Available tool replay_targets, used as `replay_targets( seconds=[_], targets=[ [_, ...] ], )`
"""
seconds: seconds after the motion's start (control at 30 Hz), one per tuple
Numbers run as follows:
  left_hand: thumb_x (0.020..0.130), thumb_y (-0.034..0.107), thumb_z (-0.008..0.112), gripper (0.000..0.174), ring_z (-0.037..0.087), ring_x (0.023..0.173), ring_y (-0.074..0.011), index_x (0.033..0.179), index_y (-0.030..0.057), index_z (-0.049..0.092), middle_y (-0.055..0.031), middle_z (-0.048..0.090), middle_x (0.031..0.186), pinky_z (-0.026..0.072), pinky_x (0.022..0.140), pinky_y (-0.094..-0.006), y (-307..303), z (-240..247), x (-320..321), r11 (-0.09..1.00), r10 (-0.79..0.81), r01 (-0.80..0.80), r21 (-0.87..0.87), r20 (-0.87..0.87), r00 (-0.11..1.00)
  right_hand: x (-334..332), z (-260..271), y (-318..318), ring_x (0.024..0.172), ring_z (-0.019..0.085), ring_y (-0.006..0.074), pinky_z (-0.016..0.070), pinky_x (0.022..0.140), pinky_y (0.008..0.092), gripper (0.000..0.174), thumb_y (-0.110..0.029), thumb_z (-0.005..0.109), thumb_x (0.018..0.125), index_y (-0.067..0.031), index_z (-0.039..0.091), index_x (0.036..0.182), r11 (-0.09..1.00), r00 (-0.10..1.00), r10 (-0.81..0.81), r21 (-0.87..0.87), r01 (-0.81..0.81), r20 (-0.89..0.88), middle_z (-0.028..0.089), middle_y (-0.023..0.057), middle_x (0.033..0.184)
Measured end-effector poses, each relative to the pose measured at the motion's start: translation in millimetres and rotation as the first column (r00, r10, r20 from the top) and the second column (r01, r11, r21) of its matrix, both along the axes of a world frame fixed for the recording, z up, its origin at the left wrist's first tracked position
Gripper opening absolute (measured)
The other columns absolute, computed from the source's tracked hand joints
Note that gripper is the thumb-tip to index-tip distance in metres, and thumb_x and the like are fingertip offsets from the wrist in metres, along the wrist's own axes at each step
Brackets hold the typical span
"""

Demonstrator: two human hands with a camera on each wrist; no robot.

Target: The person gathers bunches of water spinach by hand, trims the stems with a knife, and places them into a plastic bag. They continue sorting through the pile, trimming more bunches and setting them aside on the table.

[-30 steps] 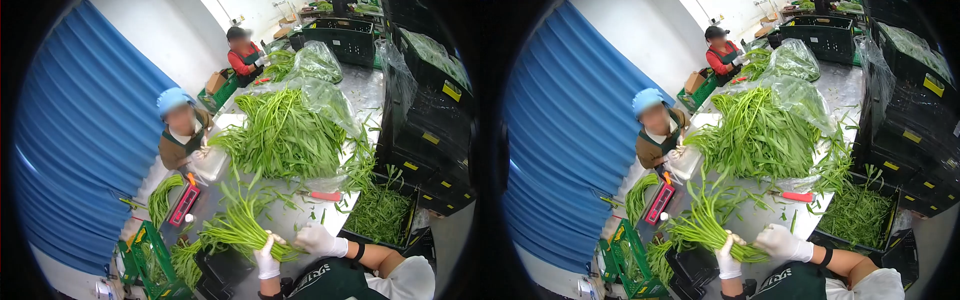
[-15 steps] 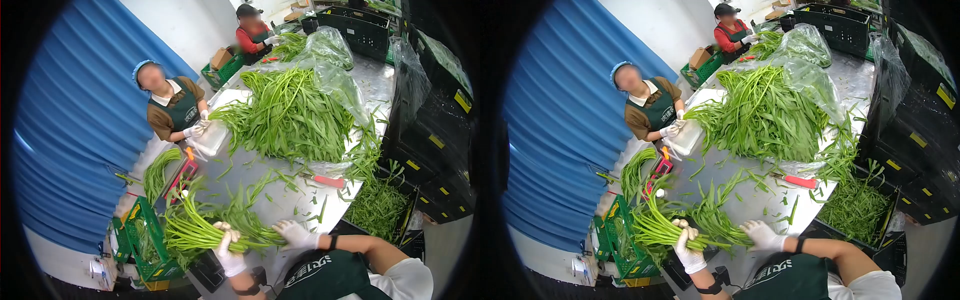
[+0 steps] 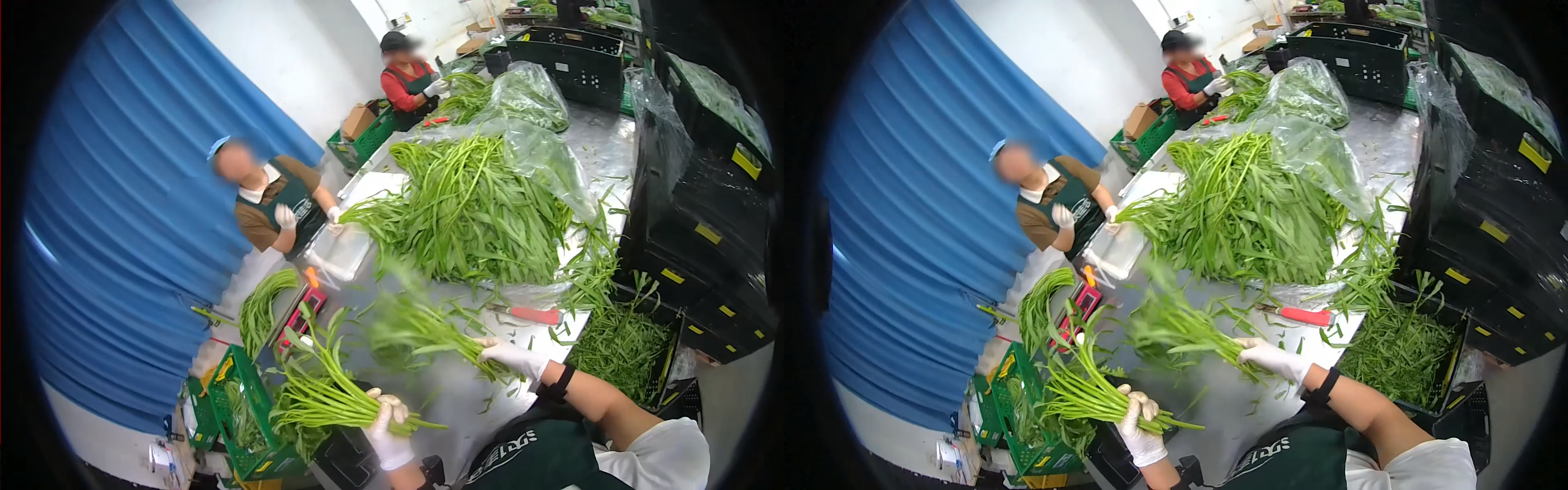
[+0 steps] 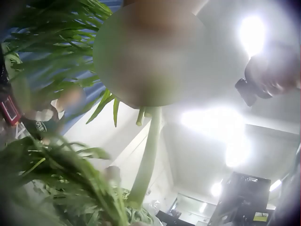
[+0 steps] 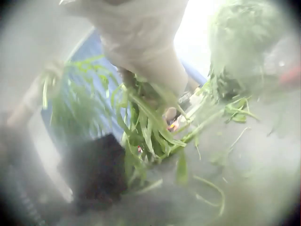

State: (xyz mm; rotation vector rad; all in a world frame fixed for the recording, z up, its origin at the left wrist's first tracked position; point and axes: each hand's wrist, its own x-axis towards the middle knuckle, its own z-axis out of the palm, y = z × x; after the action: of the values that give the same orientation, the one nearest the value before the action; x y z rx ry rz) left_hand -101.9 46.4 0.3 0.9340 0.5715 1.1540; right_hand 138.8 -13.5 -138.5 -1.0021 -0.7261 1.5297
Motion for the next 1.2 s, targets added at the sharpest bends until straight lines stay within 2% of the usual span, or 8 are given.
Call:
replay_targets(
  seconds=[0.07, 0.13, 0.33, 0.47, 0.83, 0.93, 1.0, 1.2],
  targets=[
    [0.079, 0.008, 0.065, 0.044, 0.048, 0.054, -0.0144, 0.118, -0.0002, 0.044, -0.0109, 0.058, 0.079, 0.0407, 0.053, -0.028, -1, -8, 15, 0.997, -0.024, 0.022, -0.076, -0.017, 1.0, 19, -5, -21, 0.111, 0.05, 0.0195, 0.0365, 0.097, 0.0279, 0.057, -0.004, 0.05, 0.077, -0.0019, 0.041, 0.133, 0.994, 0.976, -0.028, -0.105, 0.005, -0.215, 0.057, 0.0106, 0.119],
    [0.08, 0.007, 0.064, 0.05, 0.048, 0.054, -0.0136, 0.124, -0.0011, 0.042, -0.0114, 0.058, 0.08, 0.0409, 0.053, -0.0269, -3, -10, 29, 0.993, -0.06, 0.056, -0.104, -0.036, 0.998, 37, -19, -43, 0.106, 0.052, 0.0167, 0.0383, 0.094, 0.0291, 0.051, -0.011, 0.051, 0.076, -0.0019, 0.049, 0.126, 0.936, 0.918, -0.28, -0.132, 0.326, 0.282, 0.058, 0.0097, 0.117],
    [0.081, 0.003, 0.06, 0.036, 0.049, 0.056, -0.014, 0.115, 0.0001, 0.047, -0.0122, 0.059, 0.082, 0.0427, 0.054, -0.0271, -4, -33, 40, 0.962, -0.095, 0.066, -0.266, -0.098, 0.991, 55, -52, -97, 0.099, 0.058, 0.0266, 0.044, 0.086, 0.0341, 0.03, -0.017, 0.054, 0.078, 0.0004, 0.063, 0.101, 0.481, 0.176, -0.684, 0.257, 0.838, 0.708, 0.061, 0.0175, 0.103],
    [0.081, 0.0, 0.06, 0.027, 0.05, 0.058, -0.0148, 0.105, 0.0015, 0.049, -0.0128, 0.059, 0.083, 0.0438, 0.055, -0.0276, -6, -35, 51, 0.954, -0.128, 0.098, -0.283, -0.089, 0.988, 30, -38, -102, 0.065, 0.062, 0.027, 0.0479, 0.06, 0.0354, 0.033, -0.04, 0.064, 0.076, -0.0069, 0.067, 0.073, 0.817, 0.169, -0.257, 0.12, 0.565, 0.952, 0.062, 0.01, 0.067],
    [0.079, -0.002, 0.062, 0.031, 0.055, 0.06, -0.0168, 0.105, -0.0004, 0.046, -0.0153, 0.06, 0.082, 0.0464, 0.057, -0.0289, -21, -37, 57, 0.977, -0.128, 0.08, -0.196, -0.247, 0.961, 23, -50, -22, 0.052, 0.055, 0.033, 0.0444, 0.051, 0.0417, 0.042, -0.043, 0.069, 0.069, -0.0017, 0.06, 0.066, 0.913, -0.251, -0.146, 0.228, 0.338, 0.957, 0.056, 0.017, 0.059],
    [0.08, 0.0, 0.062, 0.03, 0.055, 0.06, -0.0162, 0.105, -0.0005, 0.046, -0.0147, 0.06, 0.082, 0.0454, 0.057, -0.0278, -19, -39, 53, 0.979, -0.13, 0.083, -0.186, -0.254, 0.959, 34, -55, -24, 0.057, 0.059, 0.0294, 0.0467, 0.056, 0.0385, 0.04, -0.039, 0.067, 0.072, 0.001, 0.061, 0.071, 0.91, 0.007, -0.057, 0.049, 0.412, 0.998, 0.06, 0.0177, 0.065],
    [0.08, -0.001, 0.062, 0.028, 0.055, 0.06, -0.0166, 0.104, -0.0009, 0.047, -0.0144, 0.06, 0.081, 0.0454, 0.056, -0.0277, -17, -44, 51, 0.978, -0.125, 0.074, -0.197, -0.258, 0.958, 45, -51, -31, 0.062, 0.061, 0.0236, 0.0477, 0.061, 0.0346, 0.042, -0.038, 0.064, 0.074, 0.0038, 0.06, 0.076, 0.856, 0.576, -0.225, -0.123, 0.501, 0.786, 0.063, 0.0162, 0.07],
    [0.081, -0.001, 0.061, 0.026, 0.056, 0.061, -0.0166, 0.104, -0.0018, 0.049, -0.0207, 0.063, 0.092, 0.0483, 0.058, -0.0286, -12, -67, 70, 0.95, -0.223, 0.146, -0.277, -0.272, 0.936, 14, 58, -66, 0.058, 0.05, 0.002, 0.0388, 0.052, 0.0185, 0.017, -0.015, 0.063, 0.086, -0.006, 0.052, 0.077, 0.902, 0.843, -0.401, -0.007, 0.432, 0.358, 0.06, -0.0015, 0.07]
  ],
)
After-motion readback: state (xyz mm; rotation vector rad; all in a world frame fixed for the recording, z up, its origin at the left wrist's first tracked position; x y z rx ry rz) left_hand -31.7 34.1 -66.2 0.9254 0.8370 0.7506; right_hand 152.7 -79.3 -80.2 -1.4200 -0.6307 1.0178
